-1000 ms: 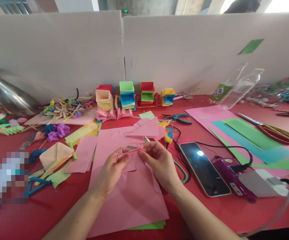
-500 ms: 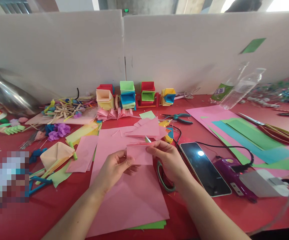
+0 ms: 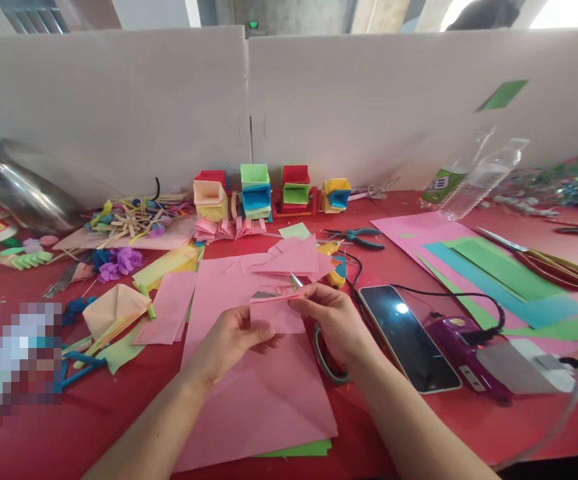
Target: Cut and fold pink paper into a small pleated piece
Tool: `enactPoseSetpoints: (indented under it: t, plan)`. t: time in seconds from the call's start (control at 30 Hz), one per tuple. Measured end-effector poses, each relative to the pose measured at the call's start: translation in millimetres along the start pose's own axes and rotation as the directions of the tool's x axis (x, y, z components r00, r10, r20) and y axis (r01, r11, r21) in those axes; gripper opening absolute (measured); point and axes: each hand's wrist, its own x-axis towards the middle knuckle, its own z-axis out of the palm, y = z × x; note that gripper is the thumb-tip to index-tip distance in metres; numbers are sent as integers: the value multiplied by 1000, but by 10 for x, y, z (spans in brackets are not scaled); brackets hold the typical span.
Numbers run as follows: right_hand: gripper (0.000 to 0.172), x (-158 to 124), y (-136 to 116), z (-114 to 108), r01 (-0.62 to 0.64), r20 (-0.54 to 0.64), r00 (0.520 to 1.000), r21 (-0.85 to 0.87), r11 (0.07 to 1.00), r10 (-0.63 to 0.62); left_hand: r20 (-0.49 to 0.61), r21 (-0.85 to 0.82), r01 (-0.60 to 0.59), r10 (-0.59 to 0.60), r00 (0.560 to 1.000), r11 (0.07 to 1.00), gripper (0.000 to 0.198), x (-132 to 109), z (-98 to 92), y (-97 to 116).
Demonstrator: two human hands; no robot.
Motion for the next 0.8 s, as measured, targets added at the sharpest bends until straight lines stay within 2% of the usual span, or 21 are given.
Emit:
enactPoseSetpoints:
  t: [0.23, 0.43, 0.53, 0.7, 0.8]
  plan:
    - [21, -33, -14, 44, 12, -3, 1000, -13, 1000, -12, -71, -16, 29, -30, 997, 999, 22, 10, 16, -12]
    - [18, -28, -7, 45, 6, 16, 1000, -28, 1000, -6, 27, 38, -41, 40, 999, 998, 19, -8, 41, -17]
    - [16, -18, -1, 50, 33, 53, 998, -40, 999, -31, 23, 95, -83, 81, 996, 992, 14, -9, 56, -6]
    - [16, -22, 3, 76, 29, 52, 998, -59, 998, -26, -60, 185, -23, 35, 998, 982, 12, -9, 81, 35]
    - [16, -31, -5, 79, 27, 47, 999, -64, 998, -24, -56, 175, -9, 19, 998, 985, 13, -13, 81, 43]
